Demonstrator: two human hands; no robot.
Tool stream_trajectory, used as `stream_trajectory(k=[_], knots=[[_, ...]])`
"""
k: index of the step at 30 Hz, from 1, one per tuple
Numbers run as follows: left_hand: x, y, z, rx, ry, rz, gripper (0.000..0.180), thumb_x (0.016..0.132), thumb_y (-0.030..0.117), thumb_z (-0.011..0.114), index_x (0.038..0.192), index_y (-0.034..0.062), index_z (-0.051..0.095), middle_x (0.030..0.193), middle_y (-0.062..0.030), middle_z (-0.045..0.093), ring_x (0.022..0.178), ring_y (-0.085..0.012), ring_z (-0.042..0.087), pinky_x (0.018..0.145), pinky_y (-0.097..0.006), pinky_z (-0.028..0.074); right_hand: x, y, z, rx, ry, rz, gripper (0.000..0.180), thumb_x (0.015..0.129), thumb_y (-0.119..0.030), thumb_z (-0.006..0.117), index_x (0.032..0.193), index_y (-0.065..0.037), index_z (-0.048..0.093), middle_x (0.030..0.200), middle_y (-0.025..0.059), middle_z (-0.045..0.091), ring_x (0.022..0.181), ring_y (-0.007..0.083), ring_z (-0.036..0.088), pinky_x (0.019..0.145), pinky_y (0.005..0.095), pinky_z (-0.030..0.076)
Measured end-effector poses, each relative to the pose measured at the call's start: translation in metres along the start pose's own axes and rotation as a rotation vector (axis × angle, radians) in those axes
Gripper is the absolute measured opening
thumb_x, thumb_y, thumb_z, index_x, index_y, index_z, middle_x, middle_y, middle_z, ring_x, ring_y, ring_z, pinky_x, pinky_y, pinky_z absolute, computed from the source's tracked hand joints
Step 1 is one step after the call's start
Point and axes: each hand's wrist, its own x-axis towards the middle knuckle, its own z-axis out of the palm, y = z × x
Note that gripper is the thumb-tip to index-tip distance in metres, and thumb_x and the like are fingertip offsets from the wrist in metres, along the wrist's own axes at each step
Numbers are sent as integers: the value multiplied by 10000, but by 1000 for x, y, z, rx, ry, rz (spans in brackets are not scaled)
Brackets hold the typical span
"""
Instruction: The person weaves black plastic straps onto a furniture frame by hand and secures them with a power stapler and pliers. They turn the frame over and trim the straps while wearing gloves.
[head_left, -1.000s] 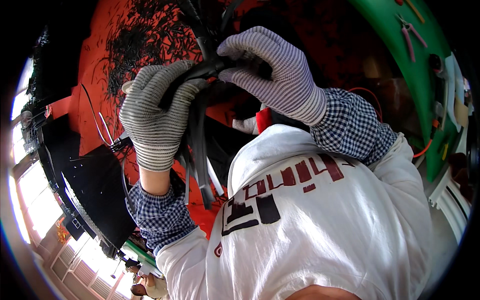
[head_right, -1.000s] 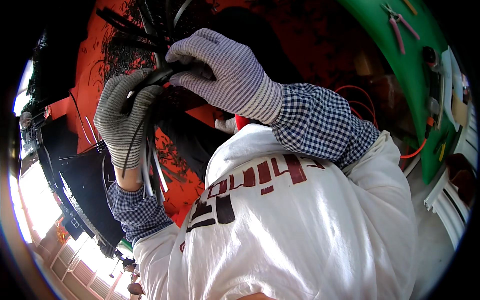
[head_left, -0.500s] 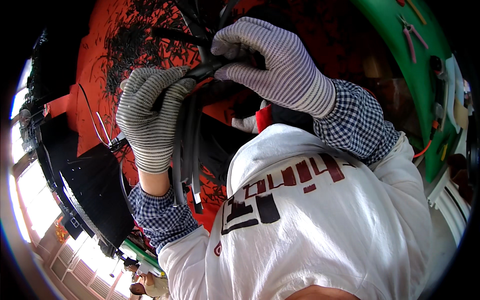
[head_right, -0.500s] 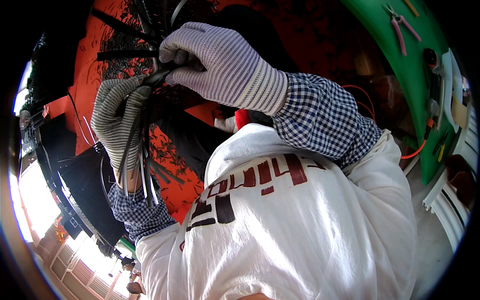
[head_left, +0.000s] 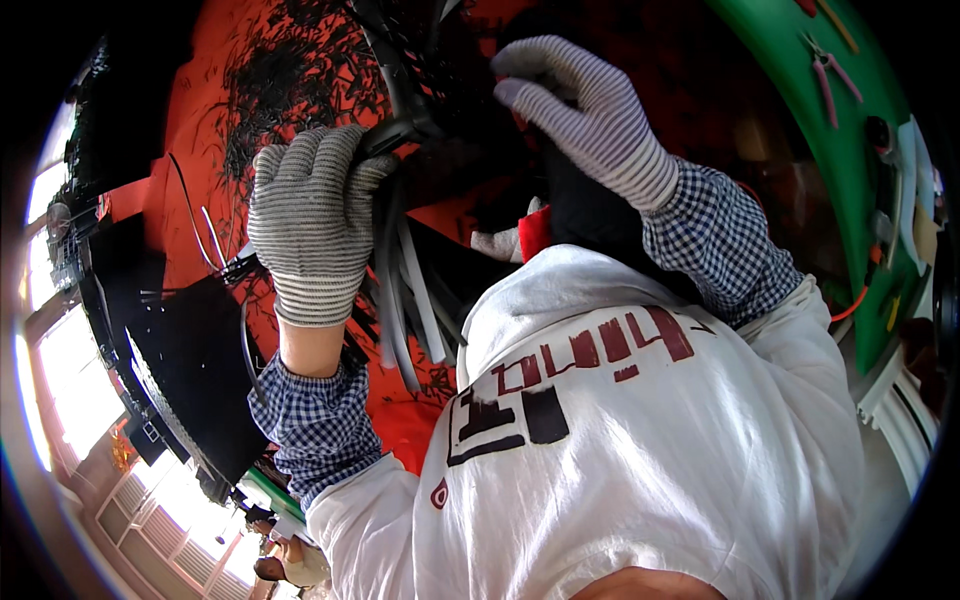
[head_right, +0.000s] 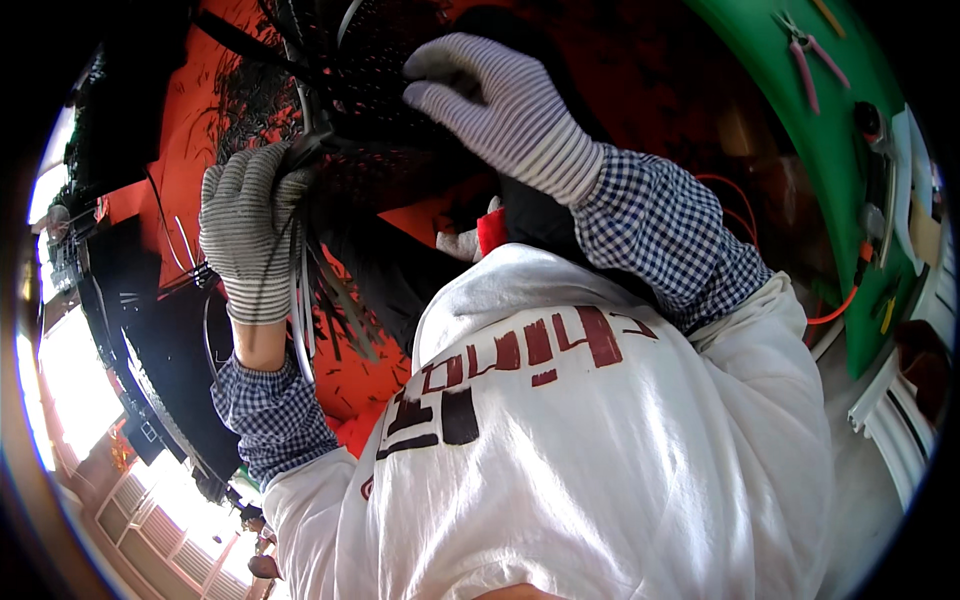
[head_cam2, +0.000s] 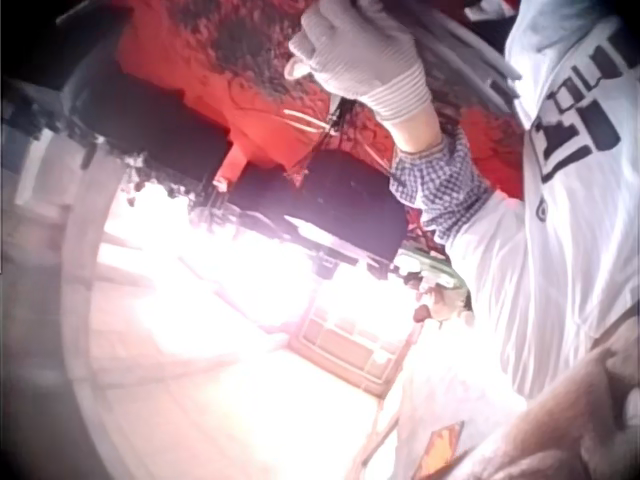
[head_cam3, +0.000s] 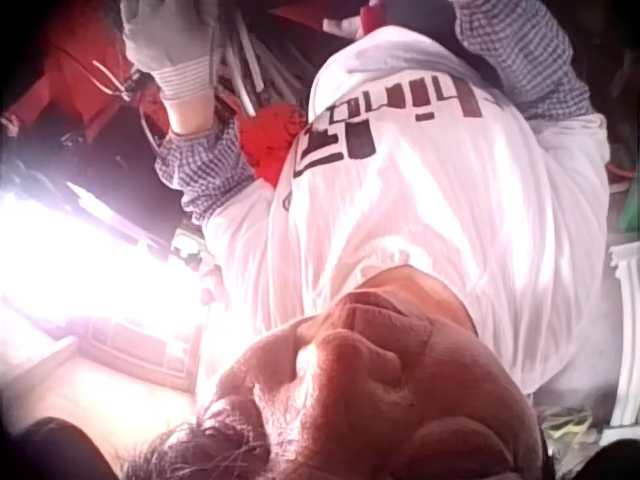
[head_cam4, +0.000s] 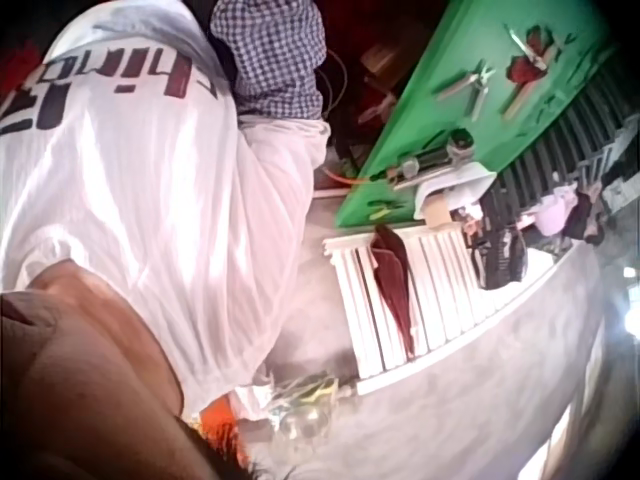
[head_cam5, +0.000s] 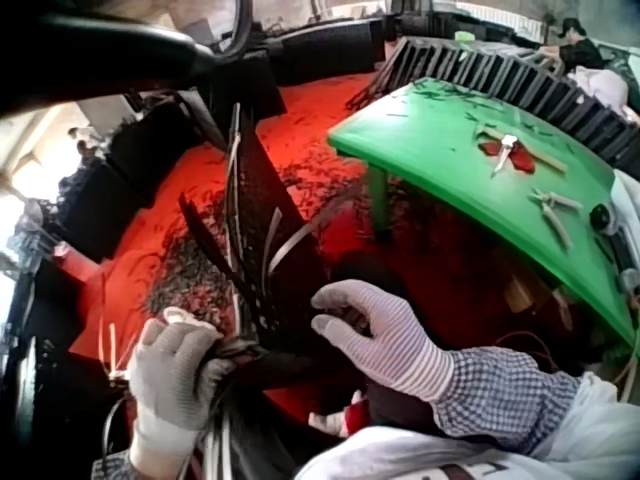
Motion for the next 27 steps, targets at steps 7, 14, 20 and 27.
stream_trajectory(k=[7,14,20,27], knots=[[-19,0,3,-36,54,53,264,857,321,704,1024,116,715,895,-63,688,797,-281,642,741,-386,519,89,-3,-29,-46,285,-510,171,930,-2,623,1101,8,621,896,41,637,771,89,623,698,239,525],[-48,-1,10,-53,127,125,318,813,316,716,1070,128,703,937,-26,672,790,-243,603,694,-382,506,154,-55,-20,-191,-211,-988,122,938,-101,663,1022,-12,660,902,68,655,793,203,635,756,312,509],[-48,-45,23,-98,143,280,335,822,353,701,1049,107,698,917,-52,684,749,-250,594,663,-352,501,147,-51,31,-748,-576,-815,438,1018,-334,483,822,-26,724,705,218,644,760,351,657,772,461,507],[-52,-109,22,114,8,190,369,900,308,659,1225,134,651,1139,-64,671,1022,-253,634,874,-354,570,194,-43,108,-811,-223,-638,486,1024,-364,447,818,-18,719,711,225,648,769,360,663,771,469,507]])
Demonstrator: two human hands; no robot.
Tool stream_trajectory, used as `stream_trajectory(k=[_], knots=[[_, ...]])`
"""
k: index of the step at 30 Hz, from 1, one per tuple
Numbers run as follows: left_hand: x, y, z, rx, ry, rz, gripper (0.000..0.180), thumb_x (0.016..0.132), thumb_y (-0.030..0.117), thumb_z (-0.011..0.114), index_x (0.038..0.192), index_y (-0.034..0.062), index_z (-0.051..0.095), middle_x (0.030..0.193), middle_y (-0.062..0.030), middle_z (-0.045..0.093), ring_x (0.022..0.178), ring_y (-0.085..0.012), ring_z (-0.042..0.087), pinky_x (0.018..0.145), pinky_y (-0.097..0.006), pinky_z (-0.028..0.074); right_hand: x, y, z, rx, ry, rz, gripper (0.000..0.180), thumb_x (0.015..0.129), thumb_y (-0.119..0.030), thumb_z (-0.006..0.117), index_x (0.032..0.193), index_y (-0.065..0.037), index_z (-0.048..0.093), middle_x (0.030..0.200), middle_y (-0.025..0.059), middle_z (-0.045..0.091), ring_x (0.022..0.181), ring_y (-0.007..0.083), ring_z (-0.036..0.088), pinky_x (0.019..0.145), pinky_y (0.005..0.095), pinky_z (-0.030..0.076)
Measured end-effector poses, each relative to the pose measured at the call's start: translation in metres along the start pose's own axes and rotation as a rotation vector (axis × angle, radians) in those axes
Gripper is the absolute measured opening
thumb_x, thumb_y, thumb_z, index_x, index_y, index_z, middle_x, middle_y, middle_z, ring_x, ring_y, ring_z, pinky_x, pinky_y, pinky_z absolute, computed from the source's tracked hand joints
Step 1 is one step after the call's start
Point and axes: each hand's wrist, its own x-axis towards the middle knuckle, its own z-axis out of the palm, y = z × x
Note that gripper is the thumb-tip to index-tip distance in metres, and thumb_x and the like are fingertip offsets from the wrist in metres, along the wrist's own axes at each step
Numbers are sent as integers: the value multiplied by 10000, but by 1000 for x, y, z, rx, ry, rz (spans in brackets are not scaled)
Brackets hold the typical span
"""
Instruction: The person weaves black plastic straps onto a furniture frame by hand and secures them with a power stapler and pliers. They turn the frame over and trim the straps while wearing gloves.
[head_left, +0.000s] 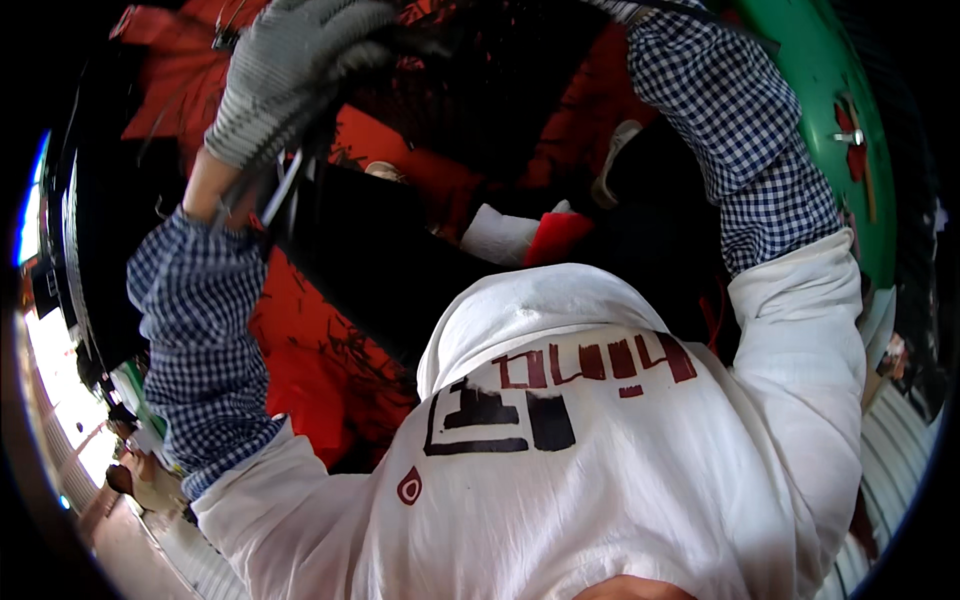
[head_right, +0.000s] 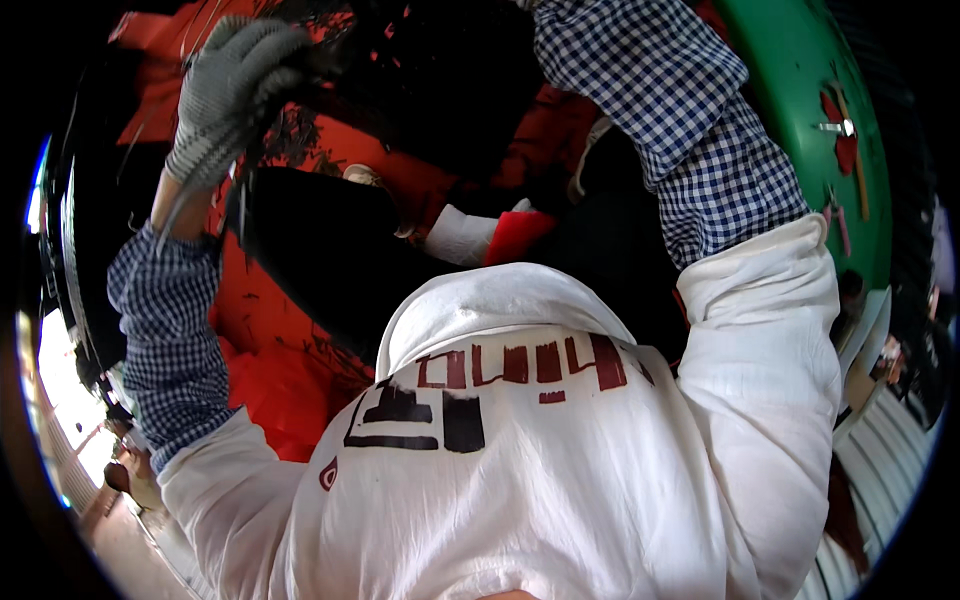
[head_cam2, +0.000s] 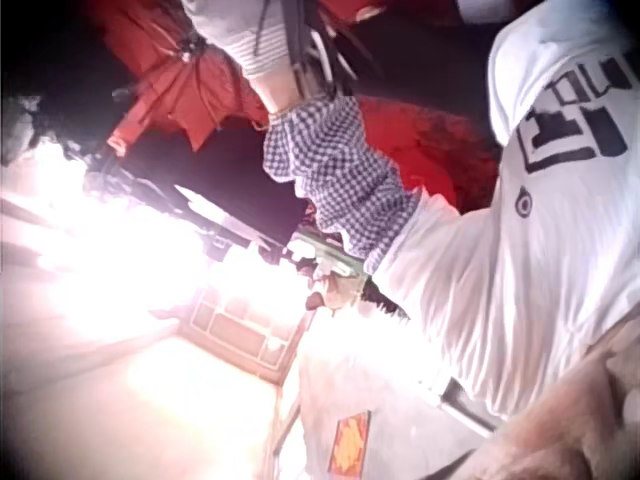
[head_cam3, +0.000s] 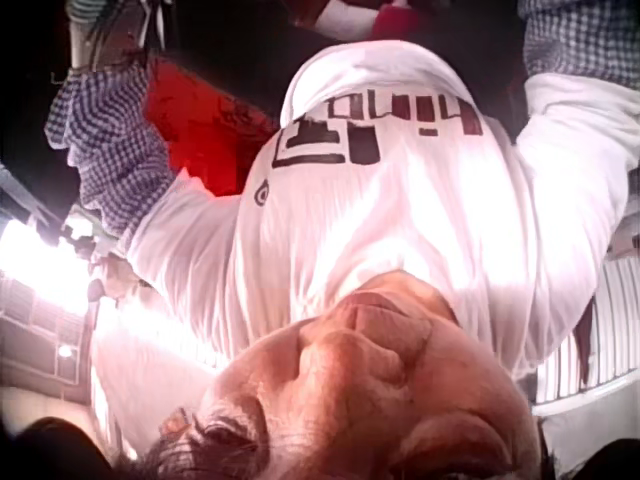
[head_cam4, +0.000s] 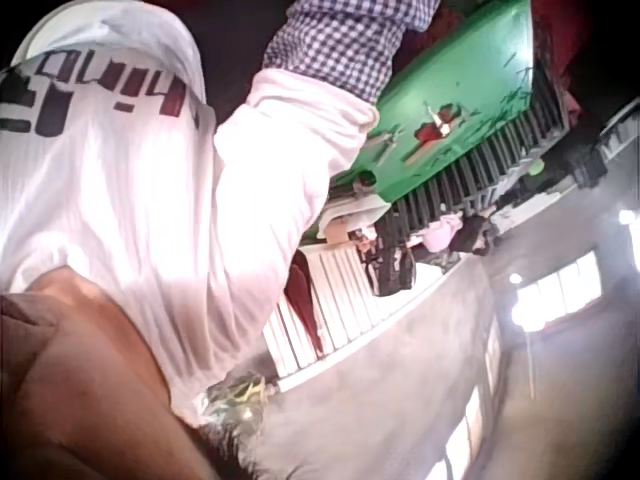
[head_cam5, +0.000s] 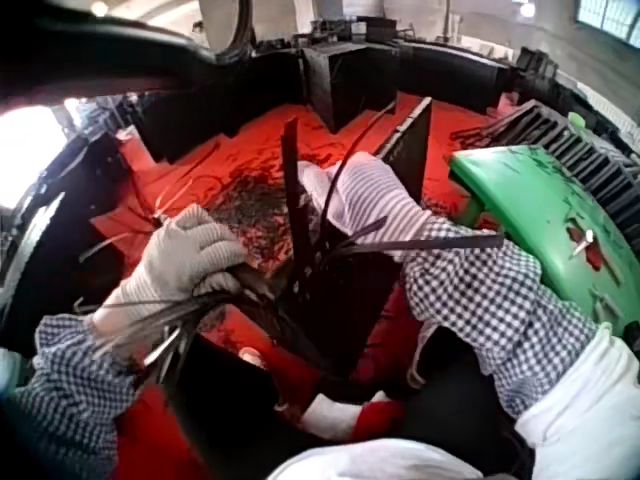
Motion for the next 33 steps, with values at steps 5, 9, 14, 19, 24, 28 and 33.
stream_trajectory(k=[5,9,14,19,24,28,33], knots=[[-23,-21,8,-232,-100,-530,176,837,198,663,987,110,685,956,-44,675,953,-280,584,862,-413,483,12,-3,17,-39,71,144,521,1029,-385,422,815,-12,716,716,230,650,775,367,667,770,475,507],[-15,-46,0,181,19,-134,185,810,185,671,979,110,669,975,-53,675,976,-289,590,867,-403,483,20,-4,21,-43,101,203,548,1033,-402,401,813,-7,713,719,234,653,780,372,671,769,480,507],[-42,-94,42,234,-107,-427,285,855,237,664,1122,142,643,1088,-57,662,1039,-283,596,918,-392,502,36,-4,24,-228,0,61,632,1010,-501,368,807,6,687,806,264,674,852,443,664,785,509,511],[-37,-133,52,279,-208,-505,386,899,290,658,1265,175,616,1200,-60,649,1101,-277,601,969,-381,520,72,15,35,-29,140,90,610,1013,-442,387,781,9,726,769,265,675,812,444,678,752,512,531],[-12,-115,39,340,-143,-356,441,917,307,646,1342,212,577,1280,-37,625,1186,-271,564,1057,-381,466,82,30,43,-144,128,114,581,1004,-410,394,782,9,728,766,237,690,776,422,687,748,503,539],[-33,-133,53,306,-199,-420,414,915,275,624,1321,195,603,1330,-6,609,1191,-269,556,1058,-368,453,79,20,43,-90,128,155,609,1006,-432,378,789,17,728,779,240,693,793,417,688,768,501,538],[-27,-131,46,334,-76,-317,389,937,285,594,1313,191,623,1294,-14,635,1160,-269,572,1048,-365,456,82,20,36,-26,122,177,667,1017,-473,340,798,28,720,800,249,693,824,423,687,787,504,529]])
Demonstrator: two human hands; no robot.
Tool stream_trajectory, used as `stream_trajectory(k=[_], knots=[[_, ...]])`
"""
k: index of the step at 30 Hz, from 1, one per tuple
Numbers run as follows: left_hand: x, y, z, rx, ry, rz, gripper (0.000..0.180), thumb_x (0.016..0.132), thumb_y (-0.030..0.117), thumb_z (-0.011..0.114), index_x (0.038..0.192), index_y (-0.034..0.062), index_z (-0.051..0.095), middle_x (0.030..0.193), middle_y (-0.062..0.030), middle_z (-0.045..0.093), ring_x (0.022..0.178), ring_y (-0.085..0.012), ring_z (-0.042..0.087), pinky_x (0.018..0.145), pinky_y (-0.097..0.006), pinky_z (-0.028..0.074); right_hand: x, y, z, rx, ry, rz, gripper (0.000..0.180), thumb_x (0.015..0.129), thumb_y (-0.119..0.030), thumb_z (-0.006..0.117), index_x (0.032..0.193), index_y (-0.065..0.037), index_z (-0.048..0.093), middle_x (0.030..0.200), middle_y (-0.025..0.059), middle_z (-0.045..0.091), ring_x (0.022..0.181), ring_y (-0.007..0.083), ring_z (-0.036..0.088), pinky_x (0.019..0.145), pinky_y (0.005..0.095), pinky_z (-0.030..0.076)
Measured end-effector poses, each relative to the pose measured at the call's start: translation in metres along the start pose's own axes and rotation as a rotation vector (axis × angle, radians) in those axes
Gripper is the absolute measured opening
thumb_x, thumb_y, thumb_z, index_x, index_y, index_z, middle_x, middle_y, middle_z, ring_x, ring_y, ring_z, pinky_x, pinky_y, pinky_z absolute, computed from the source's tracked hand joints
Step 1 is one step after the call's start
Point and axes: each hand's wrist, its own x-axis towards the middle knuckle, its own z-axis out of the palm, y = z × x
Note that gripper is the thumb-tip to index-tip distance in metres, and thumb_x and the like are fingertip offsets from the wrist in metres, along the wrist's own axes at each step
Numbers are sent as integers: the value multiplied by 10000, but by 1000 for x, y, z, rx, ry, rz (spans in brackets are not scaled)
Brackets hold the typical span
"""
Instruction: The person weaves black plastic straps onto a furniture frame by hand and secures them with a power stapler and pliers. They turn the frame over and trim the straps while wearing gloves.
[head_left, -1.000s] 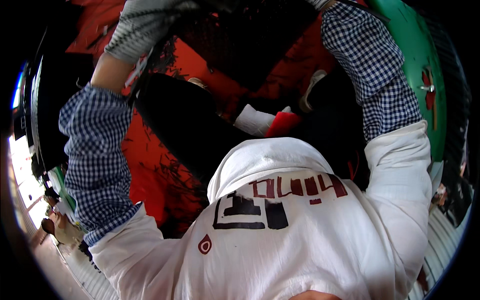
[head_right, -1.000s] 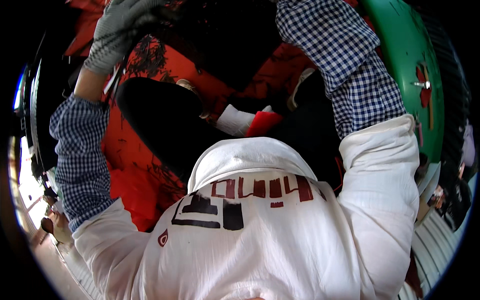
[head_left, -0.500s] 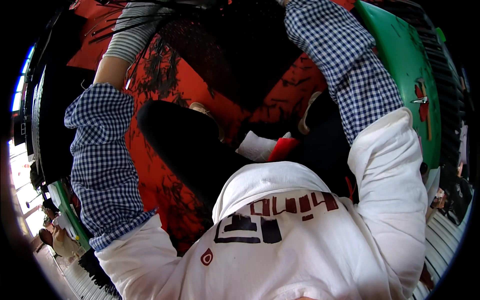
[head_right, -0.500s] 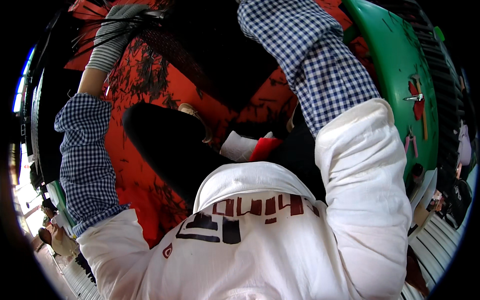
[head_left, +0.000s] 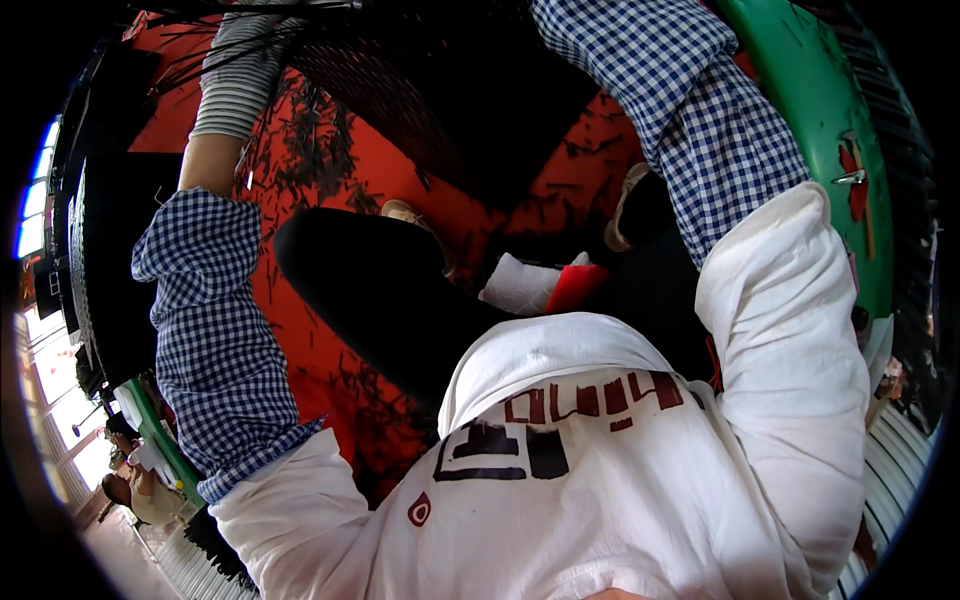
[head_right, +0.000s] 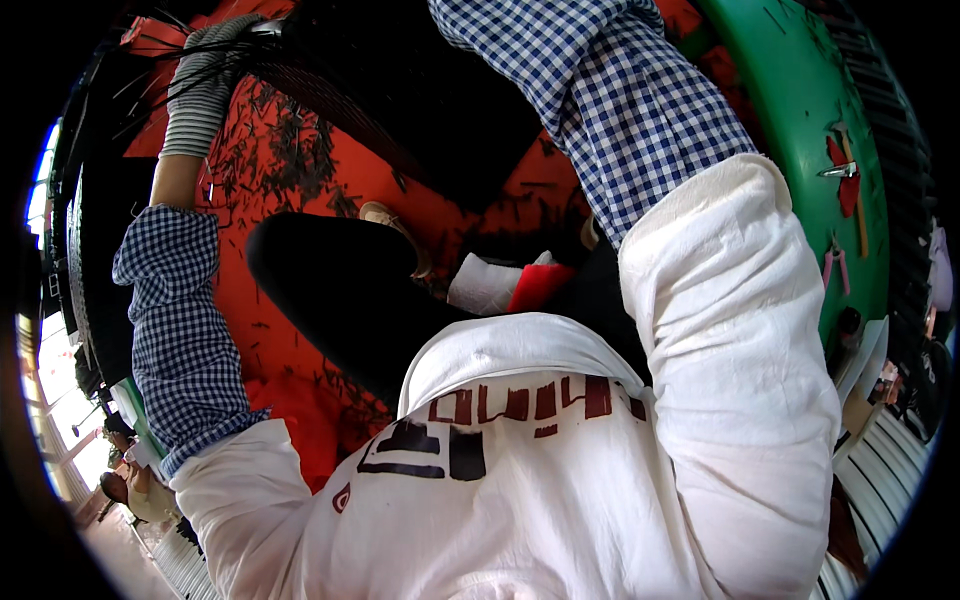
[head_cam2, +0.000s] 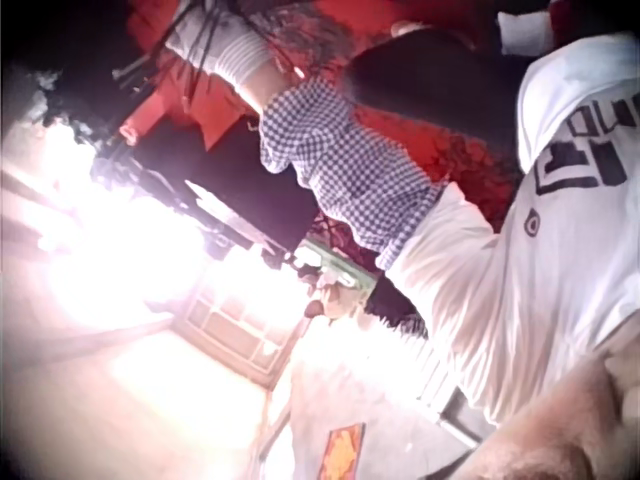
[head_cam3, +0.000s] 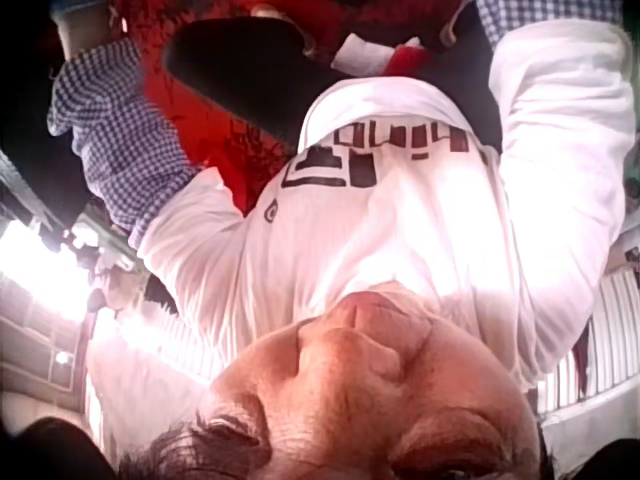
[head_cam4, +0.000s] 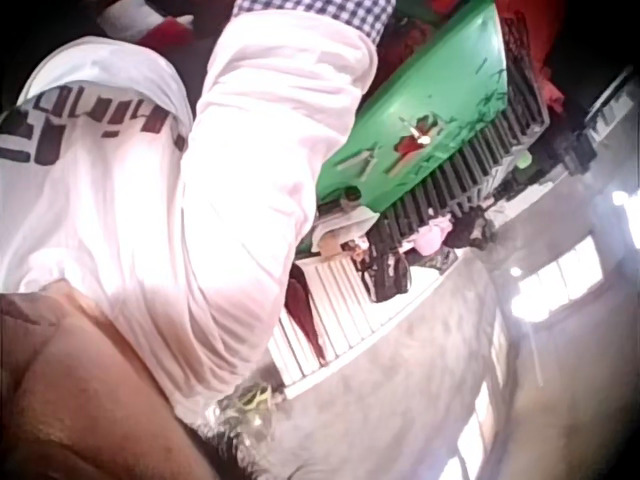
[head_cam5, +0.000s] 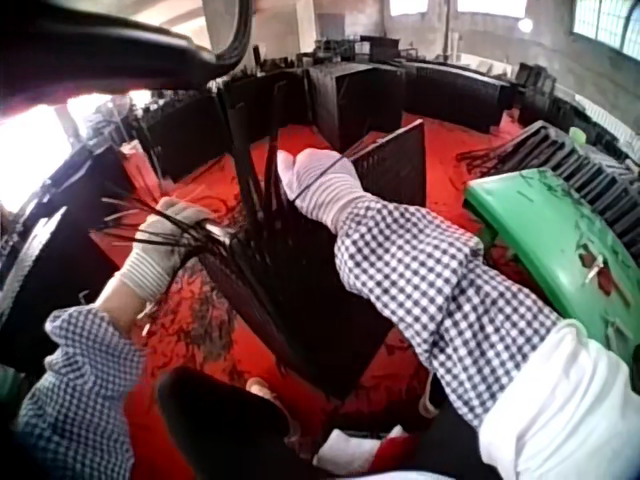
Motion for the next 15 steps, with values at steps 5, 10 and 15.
stream_trajectory(k=[5,10,15], knots=[[4,43,-45,-395,165,-89,238,846,267,661,1006,91,676,1015,-79,671,1016,-306,587,886,-410,480,-10,-9,-13,54,-28,32,645,1017,-469,355,801,14,722,813,248,696,829,418,690,790,500,529],[-13,38,-30,-302,109,-58,262,865,279,650,1068,115,671,1068,-67,669,1047,-297,587,921,-402,478,-39,-11,-15,45,25,18,652,1014,-478,350,801,13,724,815,239,701,828,411,694,793,489,534],[-18,35,-30,-264,93,-44,291,883,291,639,1129,138,667,1120,-55,666,1078,-287,586,955,-394,476,-43,-12,-23,18,24,37,648,1016,-472,341,824,9,729,836,228,711,834,403,699,804,487,537]])
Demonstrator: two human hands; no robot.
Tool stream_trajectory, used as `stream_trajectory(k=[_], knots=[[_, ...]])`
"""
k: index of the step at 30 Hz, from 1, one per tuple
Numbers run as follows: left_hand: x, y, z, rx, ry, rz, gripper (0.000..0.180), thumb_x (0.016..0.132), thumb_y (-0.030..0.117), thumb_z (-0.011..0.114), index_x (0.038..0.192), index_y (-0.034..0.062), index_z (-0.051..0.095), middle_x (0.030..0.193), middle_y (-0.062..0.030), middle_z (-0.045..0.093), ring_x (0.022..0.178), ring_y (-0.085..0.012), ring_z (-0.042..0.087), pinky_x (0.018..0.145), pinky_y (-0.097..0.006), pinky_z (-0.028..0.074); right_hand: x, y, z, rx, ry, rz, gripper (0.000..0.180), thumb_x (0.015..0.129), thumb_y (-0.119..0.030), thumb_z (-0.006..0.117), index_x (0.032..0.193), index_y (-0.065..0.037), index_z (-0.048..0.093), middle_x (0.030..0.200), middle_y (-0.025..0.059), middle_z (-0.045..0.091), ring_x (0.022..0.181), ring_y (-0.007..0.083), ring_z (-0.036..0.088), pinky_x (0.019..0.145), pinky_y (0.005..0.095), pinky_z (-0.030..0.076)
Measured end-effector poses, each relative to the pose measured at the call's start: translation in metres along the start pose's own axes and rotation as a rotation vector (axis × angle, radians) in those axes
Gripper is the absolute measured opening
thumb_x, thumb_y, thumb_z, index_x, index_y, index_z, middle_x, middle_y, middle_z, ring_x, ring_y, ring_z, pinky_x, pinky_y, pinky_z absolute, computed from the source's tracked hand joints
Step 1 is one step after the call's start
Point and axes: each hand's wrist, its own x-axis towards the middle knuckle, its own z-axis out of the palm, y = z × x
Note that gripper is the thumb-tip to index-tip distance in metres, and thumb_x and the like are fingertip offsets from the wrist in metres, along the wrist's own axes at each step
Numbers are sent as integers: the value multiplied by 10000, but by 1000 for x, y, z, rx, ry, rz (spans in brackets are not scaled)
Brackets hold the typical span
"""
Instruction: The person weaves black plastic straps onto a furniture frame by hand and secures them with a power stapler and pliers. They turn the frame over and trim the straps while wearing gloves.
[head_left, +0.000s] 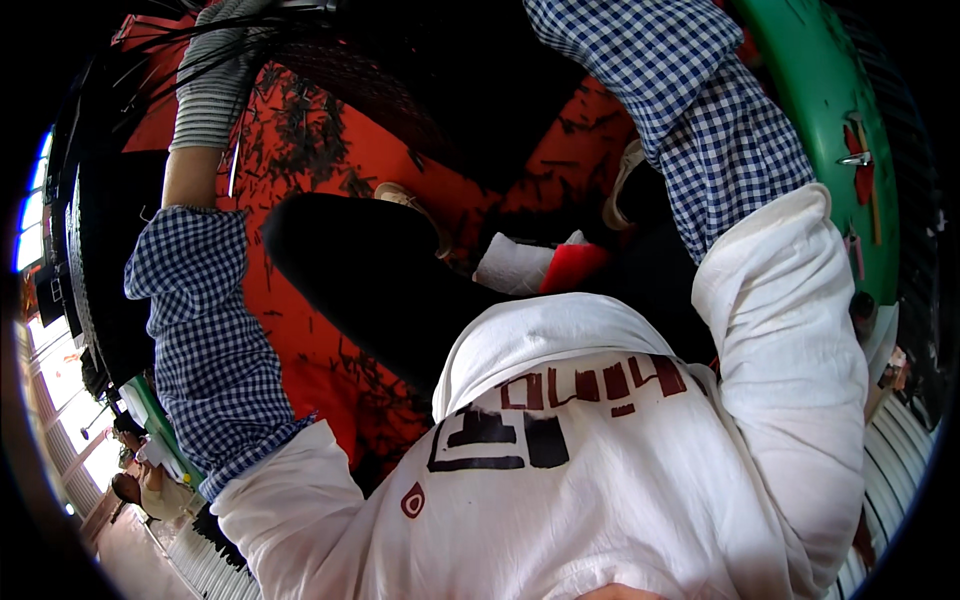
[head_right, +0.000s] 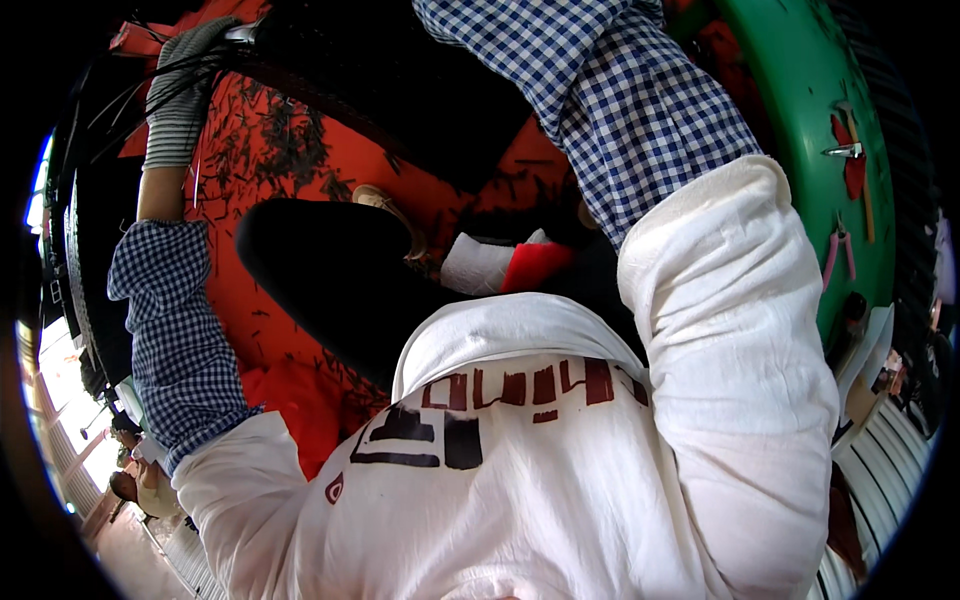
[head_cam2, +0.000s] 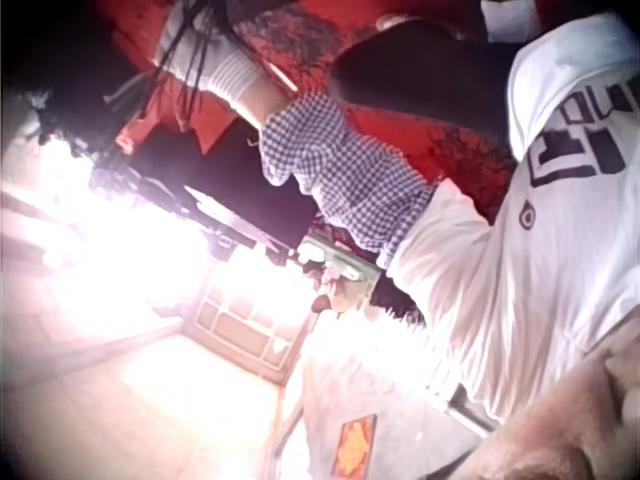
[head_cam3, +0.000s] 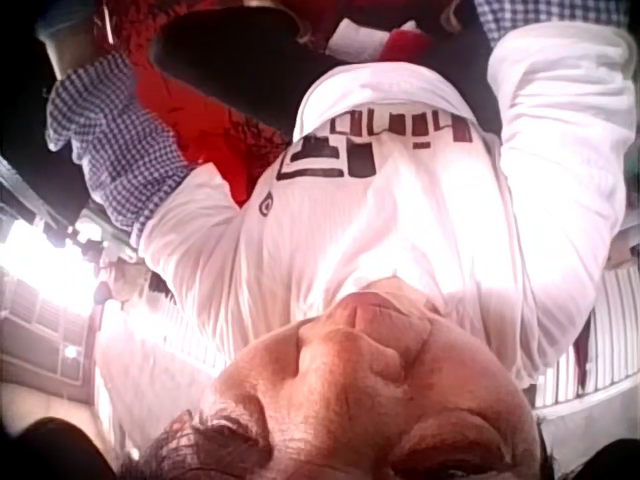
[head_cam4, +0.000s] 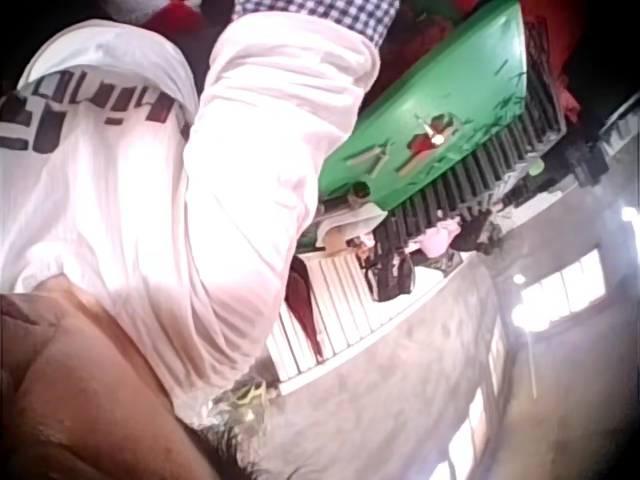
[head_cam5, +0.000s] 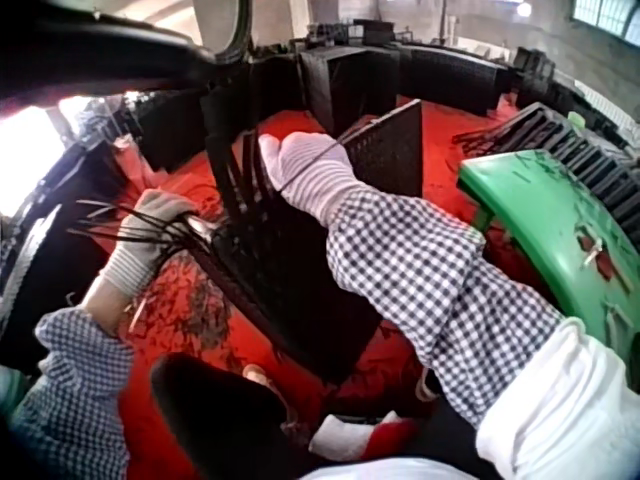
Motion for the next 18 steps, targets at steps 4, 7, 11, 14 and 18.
stream_trajectory(k=[4,7,11,14,18], knots=[[-4,2,-1,12,-12,2,317,899,301,630,1179,157,663,1162,-45,664,1102,-280,586,982,-387,474,-2,-2,-1,-37,-33,32,675,1023,-474,334,803,34,720,795,233,703,806,402,698,785,483,541],[-9,9,-4,22,-24,7,337,910,308,624,1216,171,660,1194,-38,663,1121,-274,586,1002,-382,473,-8,-2,-1,-68,-26,-16,669,1025,-464,348,772,33,718,751,229,694,765,402,691,753,482,544],[-4,16,9,10,-20,22,366,925,317,615,1266,190,656,1236,-29,661,1146,-266,586,1029,-376,471,-24,3,-12,-48,12,62,620,1020,-429,398,749,30,714,699,239,675,737,406,686,719,492,547],[-13,2,-1,27,-36,74,364,915,340,636,1250,202,678,1205,-31,679,1140,-253,600,1022,-376,485,-32,-7,-13,4,45,68,615,1020,-424,401,755,34,714,709,250,673,757,408,689,735,500,548],[-14,23,-15,84,36,140,314,927,285,656,1224,185,684,1160,-19,696,1071,-225,639,989,-344,508,-44,-12,-22,-40,-85,146,650,1027,-447,378,767,49,708,730,252,679,766,415,688,790,492,544]])
